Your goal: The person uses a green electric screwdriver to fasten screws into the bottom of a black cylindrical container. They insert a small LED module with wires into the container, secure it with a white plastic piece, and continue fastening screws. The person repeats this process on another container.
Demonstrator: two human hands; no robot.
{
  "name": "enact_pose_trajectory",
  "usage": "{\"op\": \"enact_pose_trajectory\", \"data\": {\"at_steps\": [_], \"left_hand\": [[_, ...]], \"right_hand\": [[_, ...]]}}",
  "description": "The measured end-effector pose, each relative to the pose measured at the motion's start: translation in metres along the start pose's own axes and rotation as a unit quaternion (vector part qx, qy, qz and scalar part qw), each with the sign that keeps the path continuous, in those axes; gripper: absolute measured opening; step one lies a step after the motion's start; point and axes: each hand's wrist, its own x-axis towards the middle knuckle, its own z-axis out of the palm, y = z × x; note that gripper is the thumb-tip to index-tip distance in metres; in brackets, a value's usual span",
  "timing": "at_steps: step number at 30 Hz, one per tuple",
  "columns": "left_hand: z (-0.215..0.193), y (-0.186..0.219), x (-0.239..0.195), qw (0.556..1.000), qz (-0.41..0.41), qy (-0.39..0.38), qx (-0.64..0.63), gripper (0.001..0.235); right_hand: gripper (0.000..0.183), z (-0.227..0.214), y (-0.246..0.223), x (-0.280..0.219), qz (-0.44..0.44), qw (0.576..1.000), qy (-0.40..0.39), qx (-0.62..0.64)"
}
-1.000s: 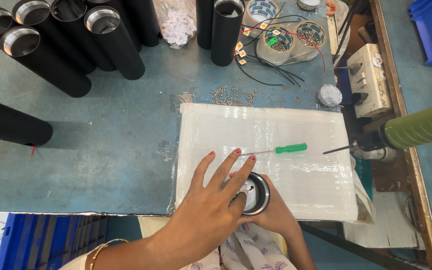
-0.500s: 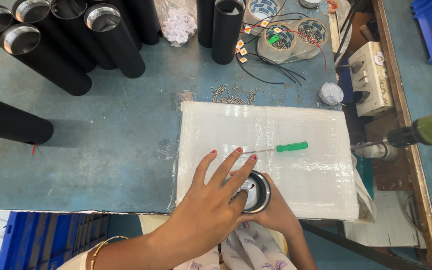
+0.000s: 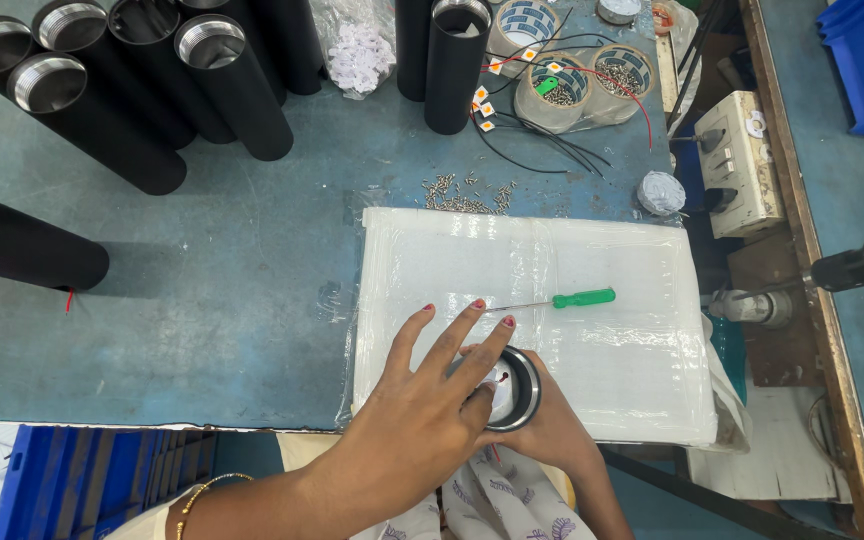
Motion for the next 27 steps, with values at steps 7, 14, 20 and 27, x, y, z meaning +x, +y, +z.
{"op": "enact_pose_trajectory", "data": {"at_steps": [7,14,20,27], "left_hand": [[0.000,-0.001,0.002,1.000,-0.017,-0.016,-0.009,0.041],[0.006,0.003,-0.002,1.000,-0.014,0.008,-0.010,0.039],[0.011,0.003,-0.007,0.999,-0.009,0.032,-0.010,0.037],[0.010,-0.003,-0.012,0.998,0.001,0.049,-0.041,0.037]], "right_hand": [[0.114,0.004,0.012,0.000,0.029,0.999,0.004,0.038],[0.065,-0.044,0.005,0.024,-0.047,0.992,-0.078,0.090],[0.026,-0.067,-0.079,0.093,-0.149,0.975,0.132,-0.097],[0.019,-0.151,-0.113,0.002,-0.335,0.862,0.379,-0.034]]}}
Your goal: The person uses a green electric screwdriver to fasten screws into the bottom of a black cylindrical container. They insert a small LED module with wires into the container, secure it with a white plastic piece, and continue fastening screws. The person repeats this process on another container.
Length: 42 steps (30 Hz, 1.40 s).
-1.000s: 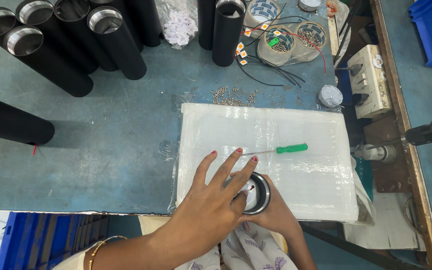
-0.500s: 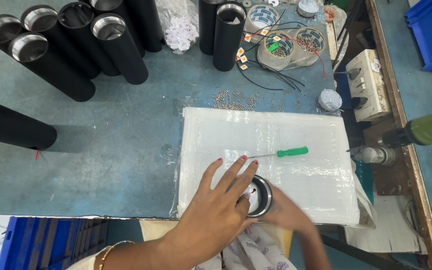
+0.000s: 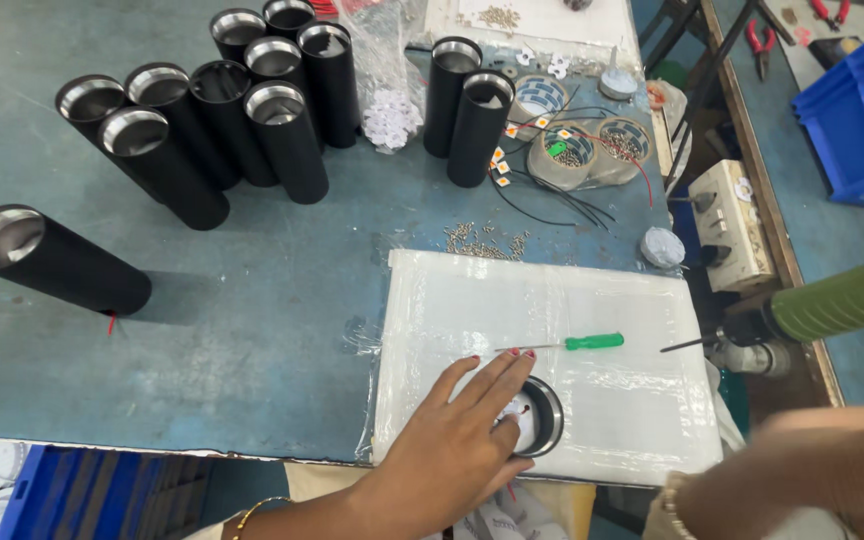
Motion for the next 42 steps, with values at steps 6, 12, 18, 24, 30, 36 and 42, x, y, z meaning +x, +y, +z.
{"op": "enact_pose_trajectory", "data": {"at_steps": [6,12,18,24,30,36,42], "left_hand": [[0.000,0.000,0.000,0.999,0.028,0.008,0.021,0.037],[-0.005,0.006,-0.004,0.998,0.026,0.048,-0.024,0.041],[-0.010,-0.020,-0.013,0.946,-0.153,0.170,-0.230,0.026],[0.005,-0.100,-0.012,0.859,-0.309,0.322,-0.252,0.018],[0.039,-0.144,0.005,0.859,-0.301,0.296,-0.290,0.018],[0.071,-0.166,0.037,0.891,-0.276,0.266,-0.244,0.018],[0.105,-0.180,0.064,0.904,-0.273,0.241,-0.222,0.021]], "right_hand": [[0.019,-0.028,0.034,0.042,0.139,0.958,0.078,0.237],[0.015,0.067,0.051,0.063,0.041,0.944,0.027,0.328],[0.012,0.167,0.065,0.065,0.063,0.913,-0.043,0.400],[0.015,0.208,0.061,0.058,0.082,0.915,-0.060,0.389],[0.016,0.211,0.070,0.058,0.101,0.915,-0.047,0.388],[0.011,0.199,0.066,0.066,0.082,0.919,-0.044,0.383],[0.013,0.183,0.053,0.078,0.056,0.918,-0.023,0.392]]}}
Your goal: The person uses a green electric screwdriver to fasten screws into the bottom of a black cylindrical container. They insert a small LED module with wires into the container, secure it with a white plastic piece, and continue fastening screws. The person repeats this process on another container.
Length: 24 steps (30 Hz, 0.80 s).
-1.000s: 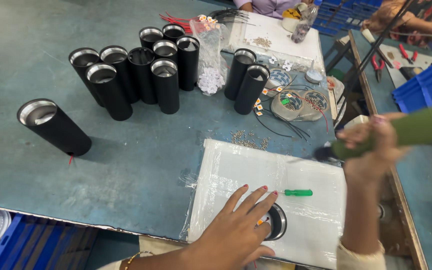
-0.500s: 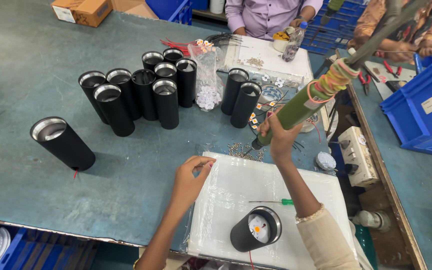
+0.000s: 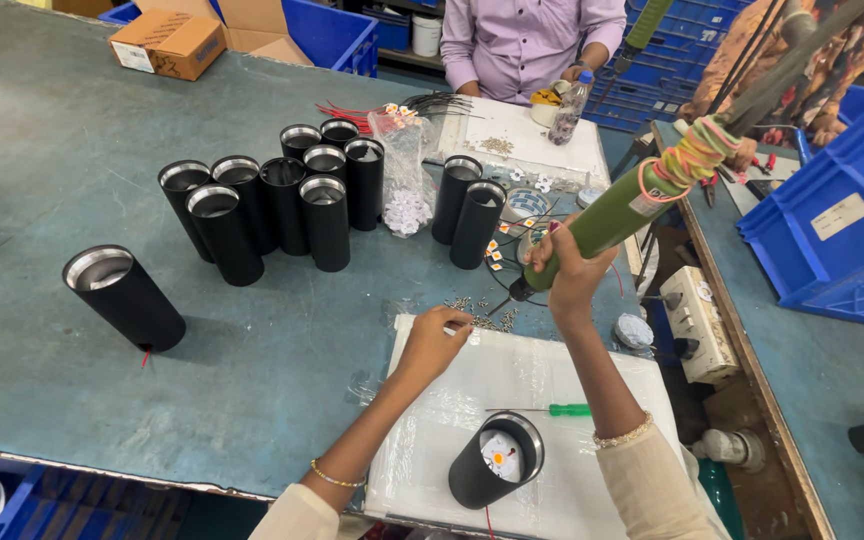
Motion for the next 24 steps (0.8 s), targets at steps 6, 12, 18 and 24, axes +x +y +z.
{"op": "enact_pose_trajectory", "data": {"at_steps": [6,12,18,24], "left_hand": [[0.024,-0.023,0.004,0.999,0.006,0.053,0.007,0.019],[0.020,-0.033,0.006,0.994,-0.014,0.104,-0.036,0.020],[0.018,-0.030,0.005,0.993,-0.041,0.100,-0.038,0.021],[0.017,-0.031,0.004,0.995,0.001,0.100,-0.017,0.022]], "right_hand": [[0.013,-0.003,-0.001,-0.002,-0.022,1.000,-0.005,-0.021],[0.011,0.001,0.026,-0.011,0.016,0.997,-0.007,-0.071],[0.011,0.015,0.034,-0.009,0.038,0.999,-0.001,0.008],[0.010,0.021,0.021,0.002,0.020,0.999,-0.018,0.035]]}}
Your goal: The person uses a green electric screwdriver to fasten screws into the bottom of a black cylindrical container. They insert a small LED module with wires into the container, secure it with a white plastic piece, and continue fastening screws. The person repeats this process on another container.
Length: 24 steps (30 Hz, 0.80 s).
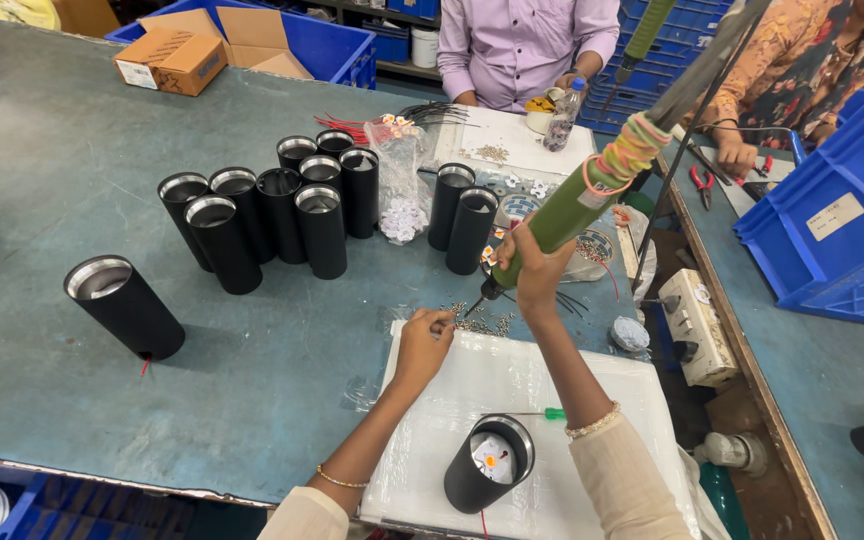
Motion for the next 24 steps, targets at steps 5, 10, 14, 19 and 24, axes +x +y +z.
{"op": "enact_pose_trajectory", "data": {"at_steps": [5,10,14,19,24], "left_hand": [[-0.002,0.007,-0.001,0.999,-0.020,0.025,-0.013,0.021],[-0.006,0.014,-0.001,0.997,-0.060,0.043,-0.030,0.022],[-0.006,0.012,-0.001,0.998,-0.035,0.049,-0.016,0.023],[-0.003,0.005,-0.001,0.999,-0.019,0.037,-0.006,0.023],[-0.004,0.007,-0.001,1.000,-0.014,0.007,-0.009,0.021]], "right_hand": [[0.012,-0.002,0.002,-0.001,0.001,1.000,0.010,0.010],[0.011,0.000,0.026,-0.012,-0.009,1.000,-0.015,-0.002],[0.010,-0.005,0.030,-0.015,0.009,0.999,-0.019,-0.027],[0.011,-0.026,0.011,-0.011,-0.004,0.999,-0.016,-0.045],[0.012,-0.036,-0.003,0.001,-0.011,0.999,0.022,-0.025]]}}
